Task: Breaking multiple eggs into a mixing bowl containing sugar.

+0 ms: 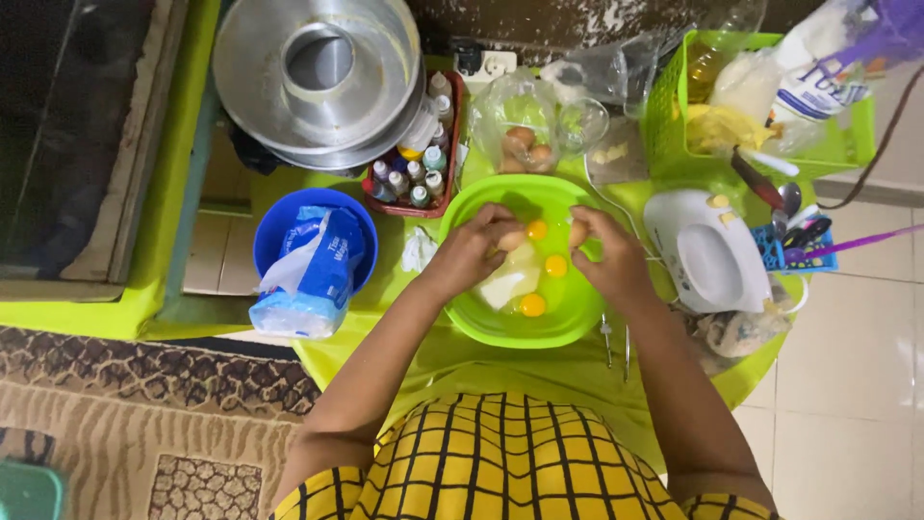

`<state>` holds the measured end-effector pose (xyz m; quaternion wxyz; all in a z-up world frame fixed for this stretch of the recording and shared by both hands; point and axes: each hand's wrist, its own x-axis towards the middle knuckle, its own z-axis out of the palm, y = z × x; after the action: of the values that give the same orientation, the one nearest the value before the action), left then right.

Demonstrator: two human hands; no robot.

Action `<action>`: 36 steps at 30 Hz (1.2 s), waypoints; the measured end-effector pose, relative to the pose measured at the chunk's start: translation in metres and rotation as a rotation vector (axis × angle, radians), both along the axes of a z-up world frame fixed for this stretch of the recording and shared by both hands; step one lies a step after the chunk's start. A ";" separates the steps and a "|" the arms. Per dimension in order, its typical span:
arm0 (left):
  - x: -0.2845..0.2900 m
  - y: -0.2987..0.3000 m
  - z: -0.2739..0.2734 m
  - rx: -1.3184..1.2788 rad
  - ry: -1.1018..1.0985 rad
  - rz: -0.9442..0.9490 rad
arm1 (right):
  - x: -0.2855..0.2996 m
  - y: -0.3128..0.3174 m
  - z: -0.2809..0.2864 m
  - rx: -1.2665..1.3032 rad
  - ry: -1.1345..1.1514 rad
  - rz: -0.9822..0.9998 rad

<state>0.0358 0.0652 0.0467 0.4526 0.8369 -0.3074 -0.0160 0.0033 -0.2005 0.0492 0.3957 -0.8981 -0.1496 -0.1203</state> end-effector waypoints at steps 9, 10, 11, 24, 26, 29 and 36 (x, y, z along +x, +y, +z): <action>-0.002 -0.029 -0.023 -0.585 0.220 0.134 | 0.006 0.029 -0.039 1.439 0.774 0.032; -0.004 -0.029 -0.022 -0.585 0.219 0.136 | 0.005 0.027 -0.050 1.438 0.775 0.034; -0.004 -0.028 -0.021 -0.548 0.177 0.141 | 0.007 0.025 -0.060 1.499 0.802 0.061; 0.090 0.108 -0.092 -1.597 0.958 0.978 | 0.046 0.018 -0.050 1.635 0.838 0.225; 0.115 0.130 -0.114 -1.656 0.931 0.996 | 0.054 0.020 -0.049 1.631 0.826 0.247; 0.146 0.145 -0.151 -1.696 0.891 1.053 | 0.067 0.024 -0.043 1.611 0.803 0.265; 0.130 0.126 -0.130 -1.421 0.676 1.146 | 0.087 0.034 -0.053 1.593 0.819 0.245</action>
<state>0.1656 0.1912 -0.0836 0.8556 0.3428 0.3547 0.1567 0.0903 -0.1662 -0.0038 0.9327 -0.3084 0.0360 0.1837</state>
